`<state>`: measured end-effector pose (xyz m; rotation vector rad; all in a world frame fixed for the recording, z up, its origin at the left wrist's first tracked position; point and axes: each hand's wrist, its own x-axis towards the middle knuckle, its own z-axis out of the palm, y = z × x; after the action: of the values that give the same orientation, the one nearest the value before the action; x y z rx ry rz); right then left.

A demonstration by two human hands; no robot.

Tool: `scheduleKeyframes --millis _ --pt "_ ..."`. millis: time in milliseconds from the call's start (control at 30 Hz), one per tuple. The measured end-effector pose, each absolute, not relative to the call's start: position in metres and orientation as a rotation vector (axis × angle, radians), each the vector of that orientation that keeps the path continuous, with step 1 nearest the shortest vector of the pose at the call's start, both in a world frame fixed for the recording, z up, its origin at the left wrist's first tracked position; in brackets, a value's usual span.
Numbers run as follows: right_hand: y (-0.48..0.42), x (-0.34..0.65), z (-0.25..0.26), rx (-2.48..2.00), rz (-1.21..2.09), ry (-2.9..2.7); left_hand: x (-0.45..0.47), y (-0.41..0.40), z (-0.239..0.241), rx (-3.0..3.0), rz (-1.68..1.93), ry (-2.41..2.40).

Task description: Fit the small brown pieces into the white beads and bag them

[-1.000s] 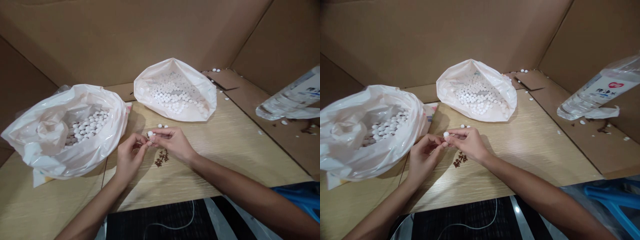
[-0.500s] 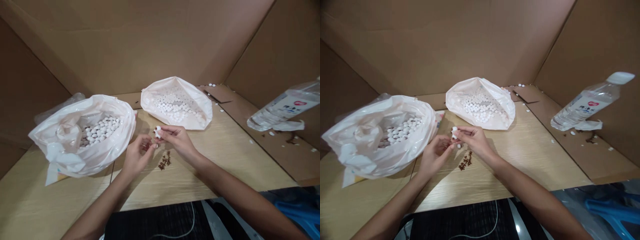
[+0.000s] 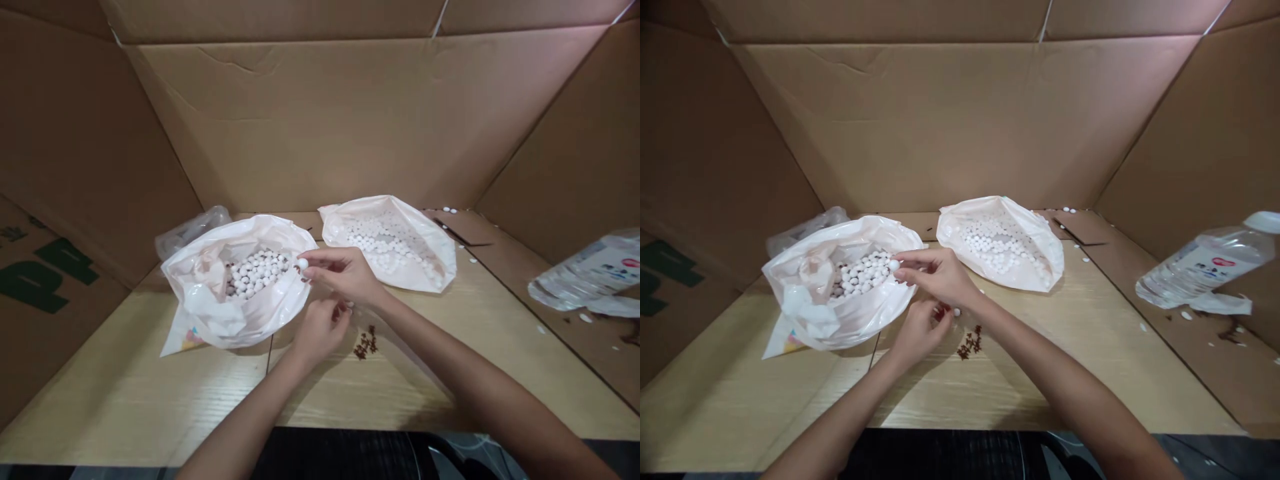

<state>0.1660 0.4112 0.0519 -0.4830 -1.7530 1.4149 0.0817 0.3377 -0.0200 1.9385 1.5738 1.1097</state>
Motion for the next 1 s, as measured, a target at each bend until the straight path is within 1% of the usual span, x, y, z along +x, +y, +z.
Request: scheduleKeyframes --millis 167,300,400,567,900,1000 --pt "0.412 0.146 0.064 -0.414 1.125 -1.967 0.081 0.335 -0.018 1.920 1.072 1.566" --pt "0.417 0.127 0.071 -0.419 0.985 -2.070 0.081 0.335 -0.017 1.955 1.109 1.560" --pt "0.423 0.109 0.072 -0.433 0.964 -2.126 0.080 0.336 -0.019 1.974 1.112 1.563" --pt "0.428 0.097 0.072 -0.434 1.045 -2.223 0.078 0.339 -0.021 1.974 1.111 1.572" --pt "0.432 0.150 0.076 -0.591 0.980 -2.114 0.079 0.337 -0.013 1.920 1.165 1.445" --pt "0.437 0.174 0.070 -0.697 0.897 -2.086 0.077 0.339 -0.013 1.914 1.181 1.468"
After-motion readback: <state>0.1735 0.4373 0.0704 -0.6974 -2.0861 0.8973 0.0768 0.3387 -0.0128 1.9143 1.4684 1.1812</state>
